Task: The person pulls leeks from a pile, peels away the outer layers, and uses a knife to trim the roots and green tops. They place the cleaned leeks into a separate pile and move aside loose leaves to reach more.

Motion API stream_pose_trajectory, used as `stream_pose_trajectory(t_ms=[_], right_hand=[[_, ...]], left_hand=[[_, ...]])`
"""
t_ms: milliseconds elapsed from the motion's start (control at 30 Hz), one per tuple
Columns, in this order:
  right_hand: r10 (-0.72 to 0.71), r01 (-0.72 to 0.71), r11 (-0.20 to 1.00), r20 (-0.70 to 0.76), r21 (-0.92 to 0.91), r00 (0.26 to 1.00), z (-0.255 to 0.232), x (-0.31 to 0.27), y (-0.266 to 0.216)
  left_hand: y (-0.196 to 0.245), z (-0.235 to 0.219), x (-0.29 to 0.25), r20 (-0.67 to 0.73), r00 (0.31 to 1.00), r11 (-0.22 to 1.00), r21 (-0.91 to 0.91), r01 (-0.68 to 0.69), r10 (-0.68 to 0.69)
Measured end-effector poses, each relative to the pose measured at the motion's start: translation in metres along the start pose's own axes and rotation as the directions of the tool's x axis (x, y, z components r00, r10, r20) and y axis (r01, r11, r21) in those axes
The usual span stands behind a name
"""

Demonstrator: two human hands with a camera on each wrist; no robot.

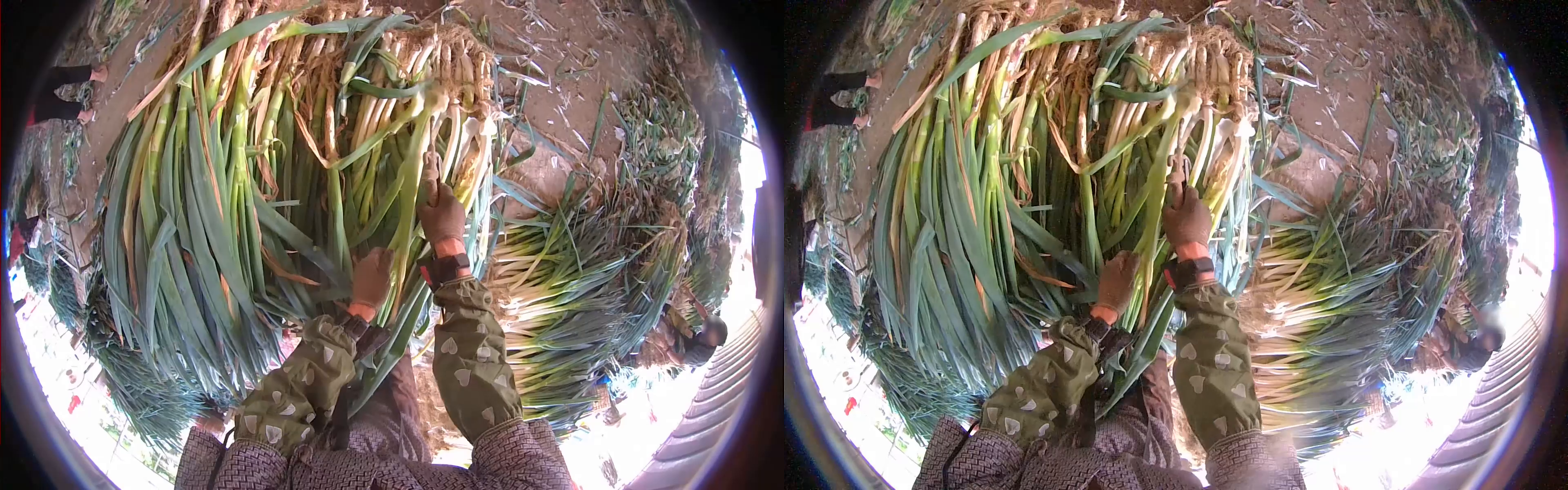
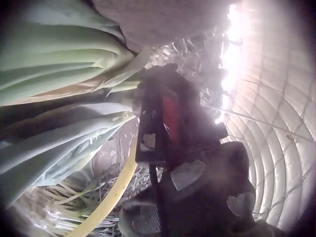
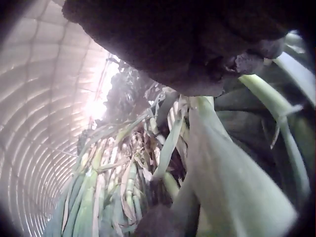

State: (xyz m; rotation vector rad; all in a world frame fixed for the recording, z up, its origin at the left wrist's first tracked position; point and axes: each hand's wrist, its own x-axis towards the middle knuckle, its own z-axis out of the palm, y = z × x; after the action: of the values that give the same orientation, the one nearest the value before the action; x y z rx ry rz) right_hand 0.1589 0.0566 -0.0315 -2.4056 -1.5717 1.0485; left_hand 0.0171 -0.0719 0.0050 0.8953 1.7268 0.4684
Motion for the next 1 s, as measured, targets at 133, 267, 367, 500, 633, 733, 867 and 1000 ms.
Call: stream_pose_trajectory(t_ms=[133, 267, 367, 500, 633, 733, 867, 1000], right_hand=[[-0.028, 0.028, 1.000, 0.034, -0.010, 0.999, -0.009, 0.030, -0.003], [0.024, -0.023, 0.999, 0.013, -0.032, 1.000, -0.008, 0.047, -0.007], [-0.079, 0.077, 0.996, 0.052, 0.033, 0.996, -0.022, 0.024, -0.008], [0.034, -0.057, 0.976, 0.111, 0.209, 0.993, -0.033, -0.022, 0.025], [-0.335, 0.323, 0.942, 0.176, 0.094, 0.926, -0.027, -0.093, 0.033], [-0.427, 0.393, 0.903, 0.248, 0.175, 0.870, -0.016, -0.155, 0.023], [-0.158, 0.094, 0.984, 0.484, 0.153, 0.861, -0.015, -0.203, 0.004], [-0.124, -0.013, 0.955, 0.438, 0.296, 0.890, -0.013, -0.211, -0.001]], left_hand=[[0.000, 0.001, 0.001, -0.008, 1.000, 1.000, -0.005, -0.012, 0.012], [0.010, -0.002, -0.002, -0.011, 1.000, 0.999, 0.045, -0.006, 0.006], [0.010, 0.009, -0.009, 0.107, 0.993, 0.981, 0.181, -0.066, 0.047], [-0.006, 0.013, -0.014, 0.259, 0.945, 0.948, 0.194, -0.251, 0.198], [-0.014, -0.042, 0.013, -0.161, 0.939, 0.898, 0.376, -0.228, 0.305], [-0.037, -0.062, 0.024, -0.293, 0.948, 0.817, 0.572, 0.072, 0.122], [-0.071, -0.053, 0.040, -0.205, 0.976, 0.839, 0.517, 0.167, -0.068], [-0.084, -0.045, 0.055, -0.248, 0.958, 0.842, 0.480, 0.247, -0.140]])
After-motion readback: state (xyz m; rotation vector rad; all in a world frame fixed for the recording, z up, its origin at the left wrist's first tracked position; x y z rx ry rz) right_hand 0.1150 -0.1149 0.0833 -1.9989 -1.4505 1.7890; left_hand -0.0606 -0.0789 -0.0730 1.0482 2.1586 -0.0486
